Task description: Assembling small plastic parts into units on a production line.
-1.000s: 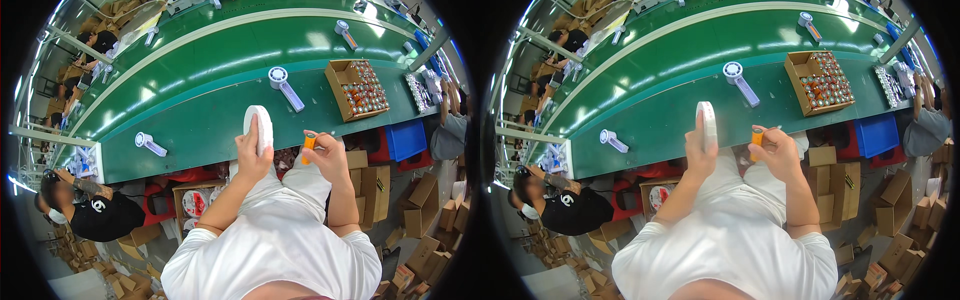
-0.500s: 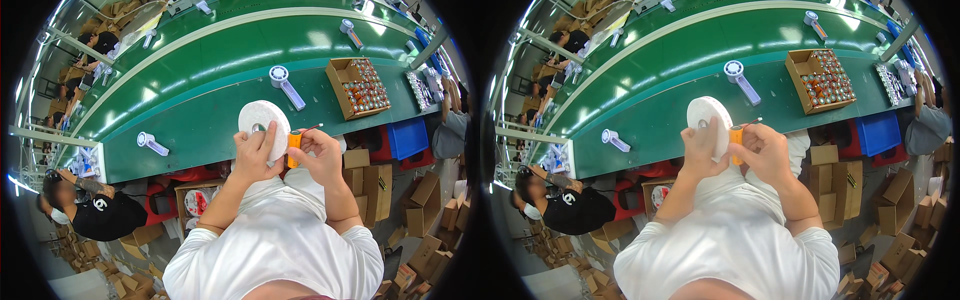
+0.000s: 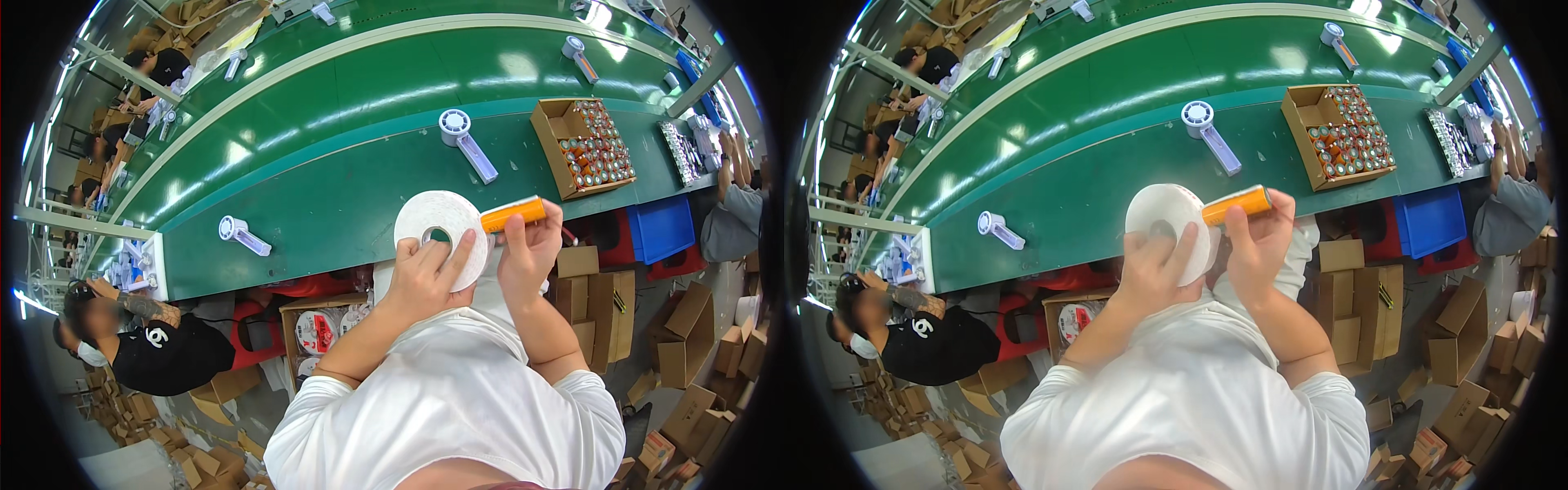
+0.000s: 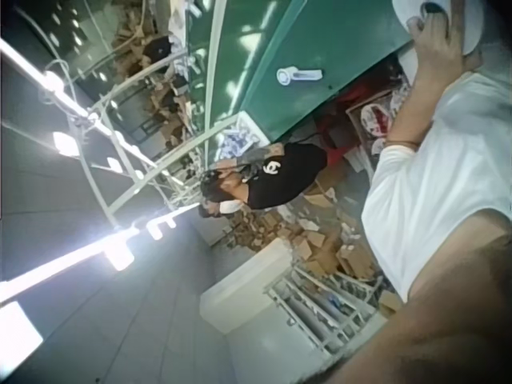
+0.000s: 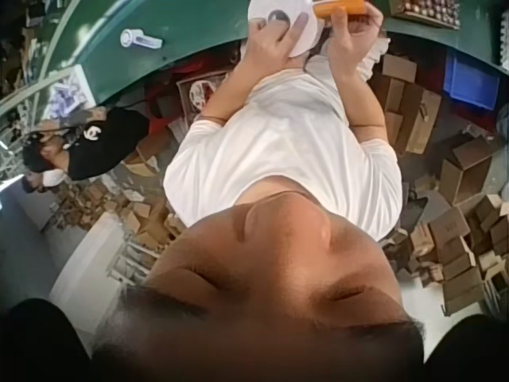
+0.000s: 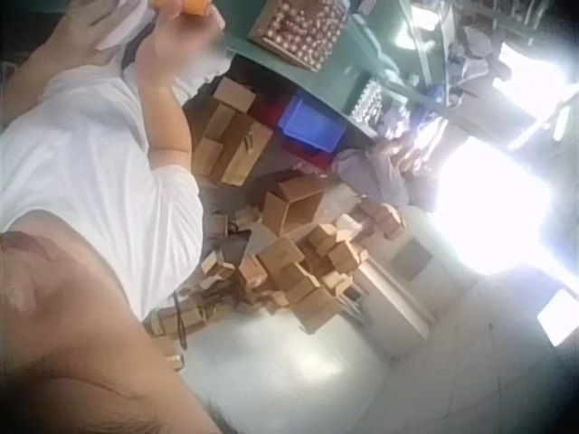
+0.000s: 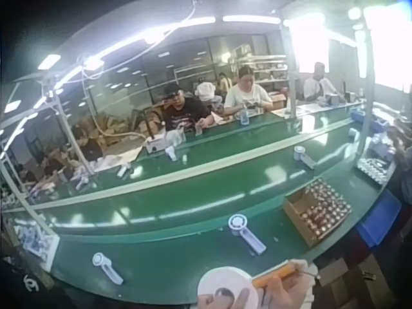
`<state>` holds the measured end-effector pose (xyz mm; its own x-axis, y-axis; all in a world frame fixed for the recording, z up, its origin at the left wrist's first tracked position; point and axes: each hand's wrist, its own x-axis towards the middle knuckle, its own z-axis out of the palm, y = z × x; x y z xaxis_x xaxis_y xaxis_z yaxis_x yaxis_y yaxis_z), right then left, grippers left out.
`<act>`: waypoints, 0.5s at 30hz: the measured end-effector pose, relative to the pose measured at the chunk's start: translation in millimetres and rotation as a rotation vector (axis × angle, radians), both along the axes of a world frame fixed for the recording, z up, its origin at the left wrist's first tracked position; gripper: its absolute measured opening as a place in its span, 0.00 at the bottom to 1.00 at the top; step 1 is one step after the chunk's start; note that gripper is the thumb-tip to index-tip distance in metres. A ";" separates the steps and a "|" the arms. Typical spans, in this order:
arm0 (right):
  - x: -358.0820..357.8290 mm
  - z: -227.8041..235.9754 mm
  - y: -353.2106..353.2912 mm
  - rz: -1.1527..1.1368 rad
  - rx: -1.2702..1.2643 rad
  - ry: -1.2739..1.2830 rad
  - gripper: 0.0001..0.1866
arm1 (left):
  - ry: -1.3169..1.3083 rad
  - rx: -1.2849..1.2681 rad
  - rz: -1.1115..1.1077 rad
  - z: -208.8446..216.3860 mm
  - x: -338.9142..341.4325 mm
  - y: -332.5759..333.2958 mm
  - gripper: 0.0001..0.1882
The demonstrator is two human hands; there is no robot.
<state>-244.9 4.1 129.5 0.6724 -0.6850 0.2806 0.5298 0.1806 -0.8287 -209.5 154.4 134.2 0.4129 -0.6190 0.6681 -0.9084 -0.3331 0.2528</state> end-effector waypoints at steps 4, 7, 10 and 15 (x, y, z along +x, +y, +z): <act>1.8 -8.7 -0.8 -0.030 0.121 -0.075 0.14 | 0.027 0.040 0.009 -4.3 -3.7 5.0 0.43; 15.2 -1.3 -44.1 -0.053 0.275 -0.111 0.12 | 0.063 0.186 -0.053 -4.9 -13.8 15.5 0.43; 41.4 -20.3 -98.7 -0.052 0.268 -0.019 0.11 | 0.260 0.217 -0.148 -38.2 -24.0 26.5 0.41; 57.9 -75.9 -123.5 0.153 -0.012 0.235 0.18 | 0.268 0.459 -0.054 -112.2 -37.7 64.3 0.30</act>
